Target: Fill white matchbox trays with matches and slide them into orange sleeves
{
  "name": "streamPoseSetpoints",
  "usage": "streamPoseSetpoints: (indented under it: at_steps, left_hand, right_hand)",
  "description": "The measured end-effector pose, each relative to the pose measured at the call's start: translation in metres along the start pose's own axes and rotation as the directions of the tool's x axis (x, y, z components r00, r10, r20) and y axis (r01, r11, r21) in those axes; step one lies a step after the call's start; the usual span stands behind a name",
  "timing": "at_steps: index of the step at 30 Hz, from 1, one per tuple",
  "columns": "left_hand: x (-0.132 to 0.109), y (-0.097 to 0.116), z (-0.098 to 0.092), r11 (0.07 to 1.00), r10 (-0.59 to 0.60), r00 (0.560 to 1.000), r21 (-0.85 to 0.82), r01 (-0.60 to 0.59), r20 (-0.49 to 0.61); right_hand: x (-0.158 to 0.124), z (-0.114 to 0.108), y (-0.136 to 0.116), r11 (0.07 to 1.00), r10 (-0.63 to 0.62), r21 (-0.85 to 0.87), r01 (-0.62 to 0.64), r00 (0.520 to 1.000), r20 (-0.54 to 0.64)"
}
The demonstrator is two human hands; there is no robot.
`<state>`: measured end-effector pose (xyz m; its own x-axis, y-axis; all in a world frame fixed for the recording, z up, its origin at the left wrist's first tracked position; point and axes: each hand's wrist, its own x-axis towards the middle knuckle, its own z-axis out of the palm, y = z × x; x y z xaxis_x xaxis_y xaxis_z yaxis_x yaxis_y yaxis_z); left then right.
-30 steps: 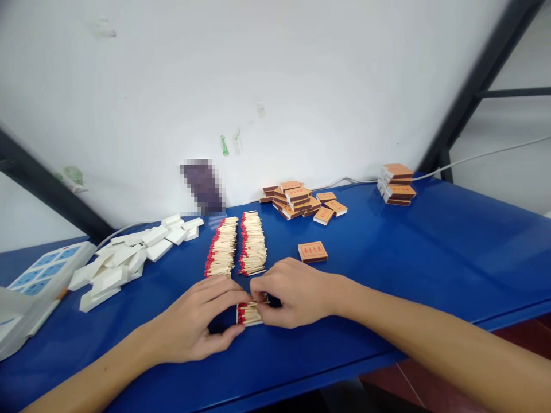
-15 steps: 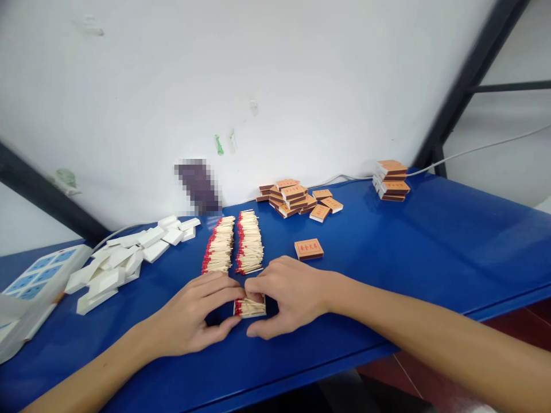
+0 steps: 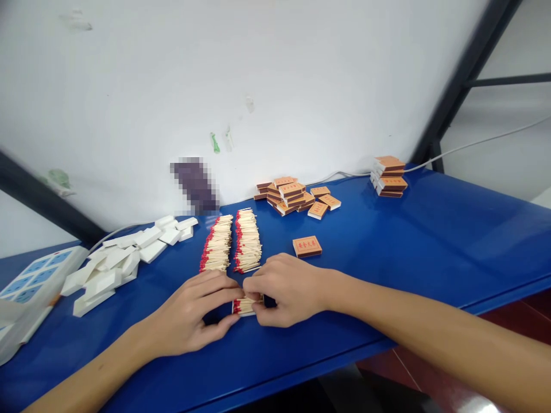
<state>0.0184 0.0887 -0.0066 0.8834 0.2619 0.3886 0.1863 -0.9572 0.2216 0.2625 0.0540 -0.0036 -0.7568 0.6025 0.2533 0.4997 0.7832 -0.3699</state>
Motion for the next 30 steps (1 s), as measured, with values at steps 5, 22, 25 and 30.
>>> streamPoseSetpoints:
  at_steps: [5,22,25,30]
  left_hand:
    - [-0.0002,0.0001,-0.0002,1.0,-0.003,1.0,-0.014,0.003,0.011]
    - [-0.0009,-0.0028,0.0011,0.999,0.011,1.0,-0.03,-0.01,0.023]
    - [-0.0017,-0.0034,0.0016,1.0,0.009,1.0,-0.026,-0.008,0.014]
    - [-0.002,-0.0042,0.0022,1.0,0.005,1.0,-0.002,-0.005,0.006]
  right_hand:
    - [-0.0002,-0.0022,-0.0009,1.0,0.003,0.005,-0.003,1.0,-0.004]
    - [-0.0007,-0.0022,0.0008,0.999,-0.009,0.043,0.011,0.999,-0.049]
    - [-0.0012,-0.0023,0.0017,0.999,-0.002,0.042,0.005,0.999,-0.053]
    - [-0.0015,-0.0015,0.0044,0.999,0.028,0.032,-0.027,0.999,-0.023]
